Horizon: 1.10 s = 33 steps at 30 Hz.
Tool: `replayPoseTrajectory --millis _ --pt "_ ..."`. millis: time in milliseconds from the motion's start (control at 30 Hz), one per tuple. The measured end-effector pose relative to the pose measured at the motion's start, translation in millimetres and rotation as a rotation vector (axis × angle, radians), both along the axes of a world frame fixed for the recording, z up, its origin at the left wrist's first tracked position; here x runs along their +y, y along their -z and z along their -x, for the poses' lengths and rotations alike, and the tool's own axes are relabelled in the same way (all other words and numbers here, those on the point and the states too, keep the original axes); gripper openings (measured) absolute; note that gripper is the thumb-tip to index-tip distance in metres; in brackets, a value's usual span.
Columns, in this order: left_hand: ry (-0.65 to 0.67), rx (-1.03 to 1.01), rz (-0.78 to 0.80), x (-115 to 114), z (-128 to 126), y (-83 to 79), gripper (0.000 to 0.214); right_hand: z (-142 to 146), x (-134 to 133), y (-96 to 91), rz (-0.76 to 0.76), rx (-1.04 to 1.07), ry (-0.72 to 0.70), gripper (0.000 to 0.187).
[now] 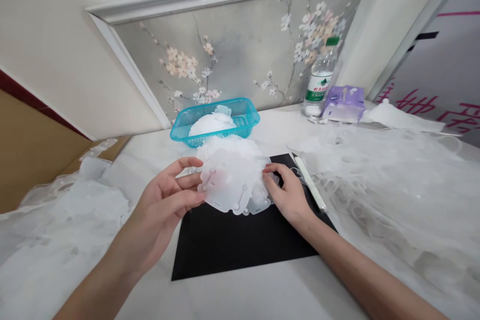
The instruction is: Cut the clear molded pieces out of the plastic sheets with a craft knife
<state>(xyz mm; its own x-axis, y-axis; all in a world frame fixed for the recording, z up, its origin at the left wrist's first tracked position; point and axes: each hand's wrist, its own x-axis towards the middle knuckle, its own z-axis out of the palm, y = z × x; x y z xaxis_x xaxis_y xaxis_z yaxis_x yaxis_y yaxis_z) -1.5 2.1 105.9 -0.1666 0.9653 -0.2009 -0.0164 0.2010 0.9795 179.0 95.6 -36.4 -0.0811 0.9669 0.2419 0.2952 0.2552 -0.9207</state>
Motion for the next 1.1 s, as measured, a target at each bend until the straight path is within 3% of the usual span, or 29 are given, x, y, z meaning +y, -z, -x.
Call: replayPoseTrajectory --millis 167,267,367,500,600,733,867,967,1100 --pt "-0.019 0.025 -0.027 2 -1 -3.4 0.032 0 0 -1.2 -0.006 -0.01 0.002 0.016" --pt "0.145 0.196 0.032 9 3 10.6 0.036 0 1 -0.6 -0.019 -0.003 0.0 0.015" --pt "0.333 0.566 0.146 20 12 34.1 0.042 0 1 0.0 -0.021 -0.007 -0.006 0.016" --pt "0.17 1.163 0.064 34 29 49.8 0.042 1 2 -0.9 -0.009 -0.019 0.0 0.016" --pt "0.03 1.352 0.038 41 44 49.7 0.049 2 2 -2.3 -0.013 -0.028 0.005 0.016" --pt "0.074 1.374 0.12 49 59 58.4 0.061 2 2 -3.3 -0.014 -0.024 0.012 0.014" --pt "0.066 1.301 0.151 54 65 68.5 0.057 2 2 -2.6 -0.017 -0.015 0.001 0.014" --pt "-0.006 1.269 0.122 56 64 68.3 0.051 2 2 -2.4 -0.021 -0.022 -0.003 0.013" --pt "0.009 1.299 0.104 55 61 64.1 0.045 1 3 -2.3 -0.014 -0.026 -0.001 0.013"
